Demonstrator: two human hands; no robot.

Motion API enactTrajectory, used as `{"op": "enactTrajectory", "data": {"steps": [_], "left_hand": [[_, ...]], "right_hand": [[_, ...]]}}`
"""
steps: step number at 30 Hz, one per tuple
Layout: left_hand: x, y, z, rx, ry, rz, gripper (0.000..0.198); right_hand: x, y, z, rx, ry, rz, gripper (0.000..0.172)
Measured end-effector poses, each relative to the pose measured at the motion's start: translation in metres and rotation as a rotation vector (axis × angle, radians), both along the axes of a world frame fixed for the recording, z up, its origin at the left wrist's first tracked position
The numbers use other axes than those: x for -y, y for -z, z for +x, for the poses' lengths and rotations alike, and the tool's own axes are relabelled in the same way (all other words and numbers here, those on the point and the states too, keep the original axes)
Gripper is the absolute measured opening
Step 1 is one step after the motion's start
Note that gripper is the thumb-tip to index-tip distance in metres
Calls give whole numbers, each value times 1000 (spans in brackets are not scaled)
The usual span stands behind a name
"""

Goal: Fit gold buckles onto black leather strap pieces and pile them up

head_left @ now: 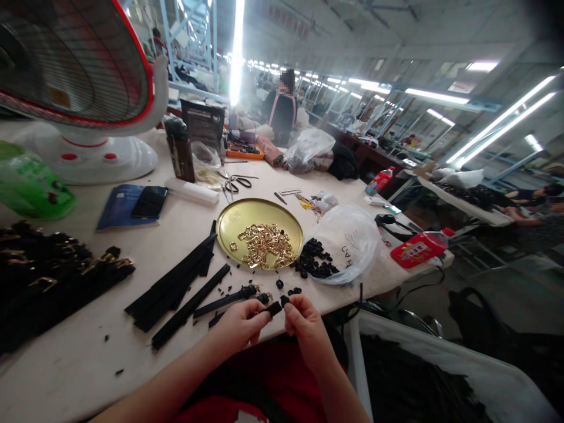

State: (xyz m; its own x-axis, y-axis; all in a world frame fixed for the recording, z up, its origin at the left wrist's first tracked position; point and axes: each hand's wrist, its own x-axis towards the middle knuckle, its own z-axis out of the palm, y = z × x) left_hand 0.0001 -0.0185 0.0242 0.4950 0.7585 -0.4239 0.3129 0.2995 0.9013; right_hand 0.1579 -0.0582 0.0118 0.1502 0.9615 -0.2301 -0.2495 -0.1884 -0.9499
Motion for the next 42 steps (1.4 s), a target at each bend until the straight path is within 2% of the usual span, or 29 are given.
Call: {"op": "enactTrajectory", "data": {"steps": [2, 4, 9, 13, 17, 22, 24, 29, 32, 38, 42], "left_hand": [[0, 1, 0, 113, 12, -193, 26], [1, 0, 0, 218, 16, -304, 26], [2, 2, -1, 313, -17, -361, 29], [2, 8, 2, 207, 4, -302, 30], [1, 15, 2, 118, 3, -225, 30], [2, 11, -2, -56, 55, 139, 31], [3, 7, -1, -117, 71, 224, 30], [5, 5, 6, -119, -8, 296, 29], [5, 3, 5, -124, -40, 344, 18], [5, -5, -2, -127, 48, 338, 22], [10, -1, -3, -123, 16, 348, 31]], "right_hand": [[1, 2, -1, -11, -26, 46, 19], [2, 3, 0, -26, -47, 83, 17], [2, 4, 0, 36, -26, 74, 23], [1, 2, -2, 16, -35, 78, 14], [1, 0, -5, -7, -59, 21, 22], [1, 4, -7, 158, -92, 8, 24], [1, 8, -9, 172, -79, -7, 24], [3, 21, -20, 74, 25, -43, 22], [4, 26, -24, 52, 59, -46, 20], [1, 19, -25, -5, 7, -11, 19], [5, 17, -33, -76, -53, -9, 24]]}}
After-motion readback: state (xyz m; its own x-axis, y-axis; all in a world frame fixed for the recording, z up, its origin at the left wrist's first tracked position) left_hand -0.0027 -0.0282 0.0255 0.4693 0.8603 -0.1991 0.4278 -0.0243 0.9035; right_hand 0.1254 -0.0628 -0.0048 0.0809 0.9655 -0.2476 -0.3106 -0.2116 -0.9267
